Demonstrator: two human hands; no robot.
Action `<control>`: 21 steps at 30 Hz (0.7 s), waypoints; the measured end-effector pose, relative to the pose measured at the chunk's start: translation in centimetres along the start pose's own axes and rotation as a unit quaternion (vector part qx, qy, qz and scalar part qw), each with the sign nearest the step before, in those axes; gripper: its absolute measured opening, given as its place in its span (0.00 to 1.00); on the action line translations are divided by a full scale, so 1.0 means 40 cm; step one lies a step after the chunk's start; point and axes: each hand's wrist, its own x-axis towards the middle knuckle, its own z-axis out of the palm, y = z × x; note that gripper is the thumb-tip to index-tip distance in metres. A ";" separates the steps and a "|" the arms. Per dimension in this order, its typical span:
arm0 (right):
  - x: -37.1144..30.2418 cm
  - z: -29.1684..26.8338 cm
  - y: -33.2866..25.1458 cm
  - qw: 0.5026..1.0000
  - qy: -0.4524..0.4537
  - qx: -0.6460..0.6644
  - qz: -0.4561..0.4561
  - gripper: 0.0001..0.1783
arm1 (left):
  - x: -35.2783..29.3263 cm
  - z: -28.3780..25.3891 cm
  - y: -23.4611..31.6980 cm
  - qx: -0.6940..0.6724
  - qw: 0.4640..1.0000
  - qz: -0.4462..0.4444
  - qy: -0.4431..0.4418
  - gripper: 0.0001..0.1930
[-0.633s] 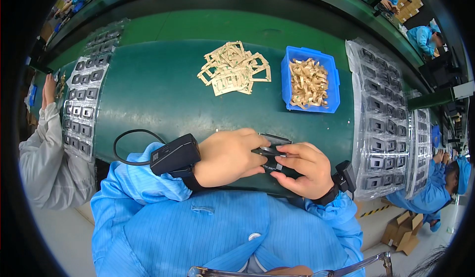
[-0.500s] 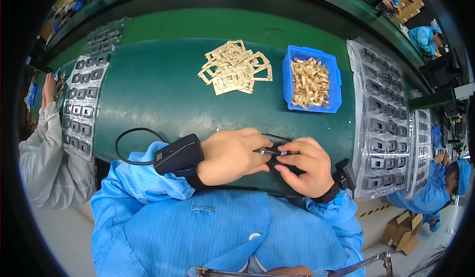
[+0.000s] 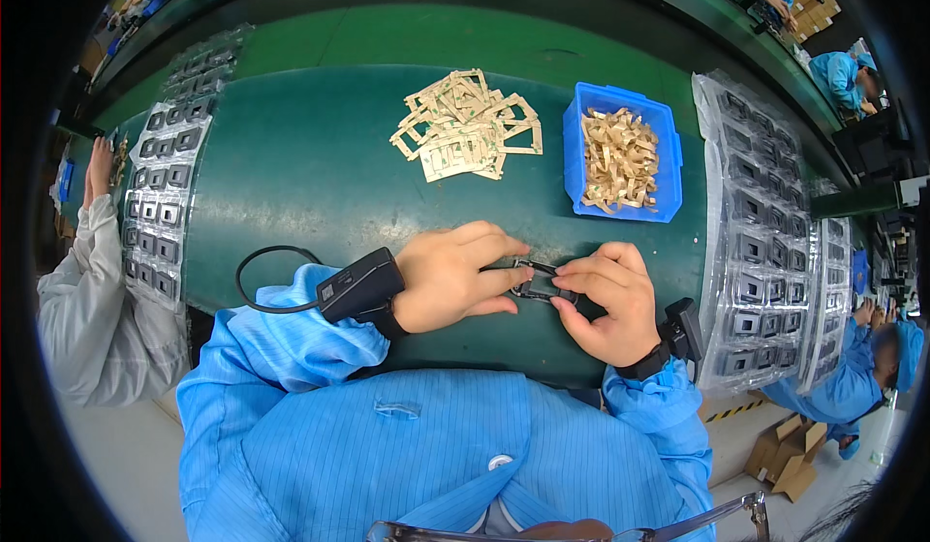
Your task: Manually assembling small electronic components on a production line.
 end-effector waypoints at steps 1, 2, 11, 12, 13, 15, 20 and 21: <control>0.001 0.000 0.000 1.000 -0.001 -0.002 0.003 0.14 | 0.001 0.003 0.000 0.010 1.000 0.004 0.005 0.21; 0.001 -0.001 0.000 1.000 -0.002 -0.004 0.006 0.14 | 0.002 0.006 0.000 0.019 1.000 0.007 0.011 0.20; 0.002 -0.003 -0.002 1.000 -0.005 -0.011 0.011 0.15 | 0.014 0.024 0.000 0.062 0.998 0.018 -0.012 0.18; 0.003 -0.005 -0.001 1.000 -0.005 -0.011 0.012 0.15 | 0.015 0.024 0.000 0.061 0.998 0.019 -0.013 0.18; 0.004 -0.006 -0.001 1.000 -0.007 -0.007 0.015 0.15 | 0.015 0.024 0.000 0.069 0.997 0.024 -0.016 0.19; 0.008 -0.009 -0.002 1.000 -0.008 -0.003 0.019 0.16 | 0.015 0.025 0.001 0.077 0.996 0.030 -0.020 0.19; 0.006 -0.019 -0.011 0.999 -0.025 0.016 0.029 0.19 | 0.013 0.020 0.004 0.070 0.997 0.009 -0.013 0.18; 0.002 -0.018 -0.011 0.999 -0.024 0.017 0.029 0.19 | 0.013 0.017 0.003 0.071 0.997 0.009 -0.013 0.18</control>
